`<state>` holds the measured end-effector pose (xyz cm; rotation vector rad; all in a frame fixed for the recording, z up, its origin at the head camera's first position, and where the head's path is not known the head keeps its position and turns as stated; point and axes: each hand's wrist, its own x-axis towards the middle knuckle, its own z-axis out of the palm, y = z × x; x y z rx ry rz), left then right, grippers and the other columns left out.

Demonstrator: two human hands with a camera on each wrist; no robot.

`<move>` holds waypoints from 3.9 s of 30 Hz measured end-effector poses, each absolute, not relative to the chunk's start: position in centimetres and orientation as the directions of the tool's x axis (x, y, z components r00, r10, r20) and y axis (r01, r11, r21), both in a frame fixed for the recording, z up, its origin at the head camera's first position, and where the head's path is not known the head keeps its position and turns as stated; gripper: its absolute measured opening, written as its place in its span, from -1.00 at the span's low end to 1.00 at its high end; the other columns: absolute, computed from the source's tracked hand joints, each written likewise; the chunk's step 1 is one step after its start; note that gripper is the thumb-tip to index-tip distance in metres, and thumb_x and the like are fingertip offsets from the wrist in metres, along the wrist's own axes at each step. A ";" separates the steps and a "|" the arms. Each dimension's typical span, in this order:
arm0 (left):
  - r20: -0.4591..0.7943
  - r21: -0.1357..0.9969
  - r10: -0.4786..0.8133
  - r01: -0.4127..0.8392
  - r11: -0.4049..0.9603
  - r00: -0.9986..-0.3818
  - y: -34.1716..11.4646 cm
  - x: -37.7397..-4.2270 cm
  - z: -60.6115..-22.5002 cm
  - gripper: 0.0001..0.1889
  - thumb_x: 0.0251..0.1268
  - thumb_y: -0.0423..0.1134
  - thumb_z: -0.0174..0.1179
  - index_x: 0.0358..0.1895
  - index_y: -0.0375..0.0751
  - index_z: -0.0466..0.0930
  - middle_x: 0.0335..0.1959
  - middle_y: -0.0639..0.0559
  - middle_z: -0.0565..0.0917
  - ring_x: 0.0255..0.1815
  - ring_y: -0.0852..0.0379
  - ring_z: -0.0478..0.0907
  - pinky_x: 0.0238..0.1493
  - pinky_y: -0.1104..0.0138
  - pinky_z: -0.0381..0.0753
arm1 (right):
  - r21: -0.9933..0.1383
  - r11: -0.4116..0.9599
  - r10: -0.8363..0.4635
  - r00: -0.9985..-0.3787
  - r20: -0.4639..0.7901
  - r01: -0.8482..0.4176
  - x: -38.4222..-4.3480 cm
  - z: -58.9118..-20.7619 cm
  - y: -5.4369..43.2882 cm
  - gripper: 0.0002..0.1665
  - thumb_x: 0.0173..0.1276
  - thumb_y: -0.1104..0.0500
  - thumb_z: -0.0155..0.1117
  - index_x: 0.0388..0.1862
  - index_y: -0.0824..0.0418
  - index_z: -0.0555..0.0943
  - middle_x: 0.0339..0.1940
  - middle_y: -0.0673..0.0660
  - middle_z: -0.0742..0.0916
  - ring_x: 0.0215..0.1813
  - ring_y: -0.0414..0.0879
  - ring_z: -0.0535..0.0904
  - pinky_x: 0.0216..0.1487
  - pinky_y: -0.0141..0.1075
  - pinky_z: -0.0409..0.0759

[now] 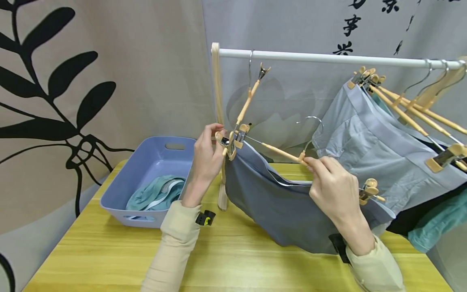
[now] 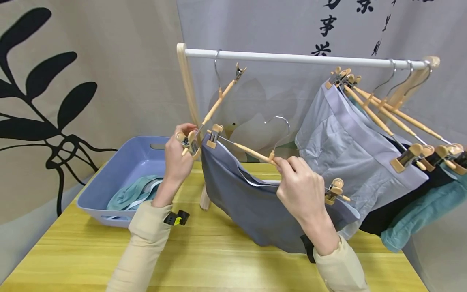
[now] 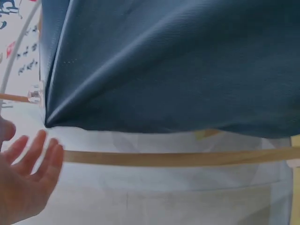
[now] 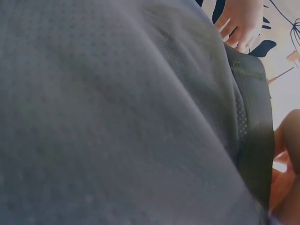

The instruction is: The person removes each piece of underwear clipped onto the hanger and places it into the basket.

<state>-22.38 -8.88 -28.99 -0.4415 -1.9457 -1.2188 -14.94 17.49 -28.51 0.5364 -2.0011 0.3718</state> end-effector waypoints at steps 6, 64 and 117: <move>0.701 0.636 -0.007 0.621 0.459 -0.713 -8.5 -22.1 -28.4 -0.70 0.46 -0.25 -0.06 0.11 -0.36 0.42 -0.07 -0.24 0.66 -0.12 -0.06 0.64 -0.12 0.18 0.61 | 0.015 0.842 -0.280 -0.413 0.867 -0.539 -14.5 -28.4 17.4 -0.78 0.24 0.35 0.11 -0.27 0.23 0.69 -0.54 0.12 0.63 -0.49 0.04 0.55 -0.68 -0.08 0.41; 0.471 0.863 0.030 0.467 0.192 -0.882 -9.7 -19.0 -27.5 -0.78 0.38 -0.28 0.08 -0.28 -0.41 0.59 -0.48 -0.36 0.67 -0.56 0.42 0.59 -0.48 0.48 0.52 | 0.052 0.756 -0.363 -0.351 0.863 -0.653 -14.1 -28.5 16.3 -0.70 0.13 0.39 0.04 -0.31 0.18 0.70 -0.54 0.04 0.63 -0.52 -0.10 0.51 -0.63 -0.23 0.41; 0.419 0.880 0.074 0.425 0.214 -0.905 -10.3 -18.9 -27.6 -0.79 0.41 -0.25 0.05 -0.25 -0.35 0.58 -0.53 -0.12 0.68 -0.54 0.31 0.61 -0.41 0.43 0.54 | 0.065 0.744 -0.379 -0.339 0.861 -0.666 -14.2 -28.6 16.1 -0.71 0.16 0.39 0.05 -0.30 0.19 0.70 -0.52 0.07 0.65 -0.51 -0.07 0.53 -0.62 -0.20 0.45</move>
